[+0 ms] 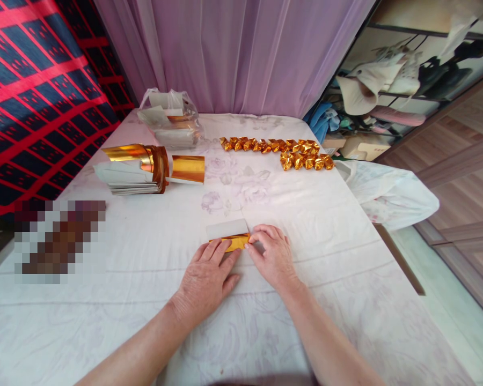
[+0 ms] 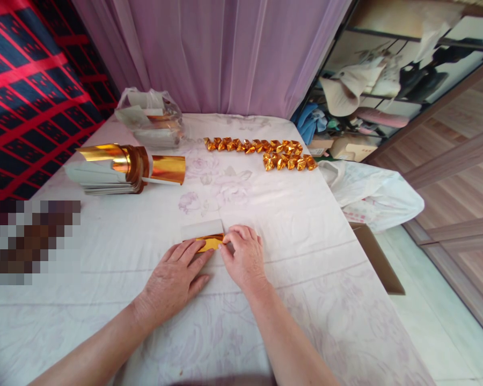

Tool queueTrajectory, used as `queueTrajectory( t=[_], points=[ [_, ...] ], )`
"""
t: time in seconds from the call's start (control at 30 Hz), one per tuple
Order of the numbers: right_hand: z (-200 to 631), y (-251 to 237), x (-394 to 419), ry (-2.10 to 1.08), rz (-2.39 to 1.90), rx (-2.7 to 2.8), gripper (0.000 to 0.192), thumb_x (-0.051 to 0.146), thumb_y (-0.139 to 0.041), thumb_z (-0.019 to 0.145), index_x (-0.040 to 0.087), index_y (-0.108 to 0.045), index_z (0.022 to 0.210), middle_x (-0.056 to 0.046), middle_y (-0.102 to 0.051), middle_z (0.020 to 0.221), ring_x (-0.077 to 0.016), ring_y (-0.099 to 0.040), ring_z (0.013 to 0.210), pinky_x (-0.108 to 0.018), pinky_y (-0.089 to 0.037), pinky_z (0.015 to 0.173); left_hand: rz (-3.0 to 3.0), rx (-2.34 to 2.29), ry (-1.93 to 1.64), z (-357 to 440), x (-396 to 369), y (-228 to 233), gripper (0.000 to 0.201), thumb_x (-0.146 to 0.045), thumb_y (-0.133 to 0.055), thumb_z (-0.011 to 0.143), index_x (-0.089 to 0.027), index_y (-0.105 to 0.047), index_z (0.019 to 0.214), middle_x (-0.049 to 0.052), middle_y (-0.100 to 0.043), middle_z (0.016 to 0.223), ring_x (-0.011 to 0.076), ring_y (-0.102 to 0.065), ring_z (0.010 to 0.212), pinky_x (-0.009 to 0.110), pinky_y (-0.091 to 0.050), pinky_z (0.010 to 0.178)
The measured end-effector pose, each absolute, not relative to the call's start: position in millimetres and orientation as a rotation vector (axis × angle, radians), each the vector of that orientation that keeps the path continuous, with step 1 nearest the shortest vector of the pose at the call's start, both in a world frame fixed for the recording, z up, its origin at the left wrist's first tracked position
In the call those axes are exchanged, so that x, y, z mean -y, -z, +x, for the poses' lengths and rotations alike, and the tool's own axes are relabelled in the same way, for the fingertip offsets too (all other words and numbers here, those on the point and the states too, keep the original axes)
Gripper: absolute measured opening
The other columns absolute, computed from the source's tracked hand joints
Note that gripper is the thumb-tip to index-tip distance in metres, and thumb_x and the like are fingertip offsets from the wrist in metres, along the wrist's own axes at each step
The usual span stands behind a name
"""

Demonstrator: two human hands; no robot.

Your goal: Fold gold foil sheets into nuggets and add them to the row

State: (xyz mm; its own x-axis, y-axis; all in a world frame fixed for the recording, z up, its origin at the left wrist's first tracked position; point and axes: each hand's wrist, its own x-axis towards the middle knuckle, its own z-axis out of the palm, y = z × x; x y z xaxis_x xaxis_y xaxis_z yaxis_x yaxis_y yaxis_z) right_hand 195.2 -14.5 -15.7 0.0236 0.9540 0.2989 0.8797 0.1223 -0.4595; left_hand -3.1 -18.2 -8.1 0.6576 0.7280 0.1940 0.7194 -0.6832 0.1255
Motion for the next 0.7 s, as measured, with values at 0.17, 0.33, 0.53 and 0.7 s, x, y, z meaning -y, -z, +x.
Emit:
queueTrajectory(
  t=[0.17, 0.33, 0.53, 0.7],
  points=[
    [197.9, 17.8, 14.1, -0.214, -1.744, 1.85, 0.008, 0.02, -0.063, 0.084, 0.025, -0.068, 0.082, -0.003, -0.066, 0.108, -0.0216, -0.056, 0.1, -0.034, -0.038, 0.079, 2.818, -1.236, -0.347, -2.5, 18.1, 7.2, 0.047, -0.046, -0.053, 0.093, -0.023, -0.057, 0.134, 0.011, -0.056, 0.137, 0.0297, -0.048, 0.127, 0.047, -0.038, 0.106],
    [199.3, 19.5, 14.2, -0.215, -1.728, 1.855, 0.013, 0.02, -0.059, 0.086, 0.027, -0.07, 0.084, -0.003, -0.067, 0.109, -0.0216, -0.057, 0.101, -0.035, -0.039, 0.08, 2.819, -1.241, -0.343, -2.2, 17.9, 6.4, 0.047, -0.046, -0.054, 0.093, -0.023, -0.057, 0.133, 0.011, -0.056, 0.137, 0.0296, -0.049, 0.127, 0.047, -0.039, 0.106],
    [194.6, 16.7, 15.5, -0.176, -1.741, 1.875, 0.01, 0.022, -0.059, 0.086, 0.025, -0.068, 0.088, -0.004, -0.066, 0.111, -0.0222, -0.056, 0.103, -0.036, -0.038, 0.082, 2.822, -1.23, -0.348, -2.5, 17.7, 6.7, 0.047, -0.046, -0.054, 0.093, -0.022, -0.056, 0.134, 0.011, -0.056, 0.137, 0.03, -0.049, 0.126, 0.047, -0.039, 0.105],
    [188.3, 12.3, 16.1, -0.155, -1.814, 1.892, 0.008, 0.03, -0.066, 0.084, 0.024, -0.065, 0.088, -0.005, -0.064, 0.111, -0.0243, -0.055, 0.106, -0.037, -0.037, 0.083, 2.811, -1.234, -0.358, -1.8, 17.8, 7.1, 0.048, -0.044, -0.053, 0.094, -0.022, -0.054, 0.137, 0.012, -0.057, 0.136, 0.0303, -0.048, 0.127, 0.048, -0.038, 0.105]
  ],
)
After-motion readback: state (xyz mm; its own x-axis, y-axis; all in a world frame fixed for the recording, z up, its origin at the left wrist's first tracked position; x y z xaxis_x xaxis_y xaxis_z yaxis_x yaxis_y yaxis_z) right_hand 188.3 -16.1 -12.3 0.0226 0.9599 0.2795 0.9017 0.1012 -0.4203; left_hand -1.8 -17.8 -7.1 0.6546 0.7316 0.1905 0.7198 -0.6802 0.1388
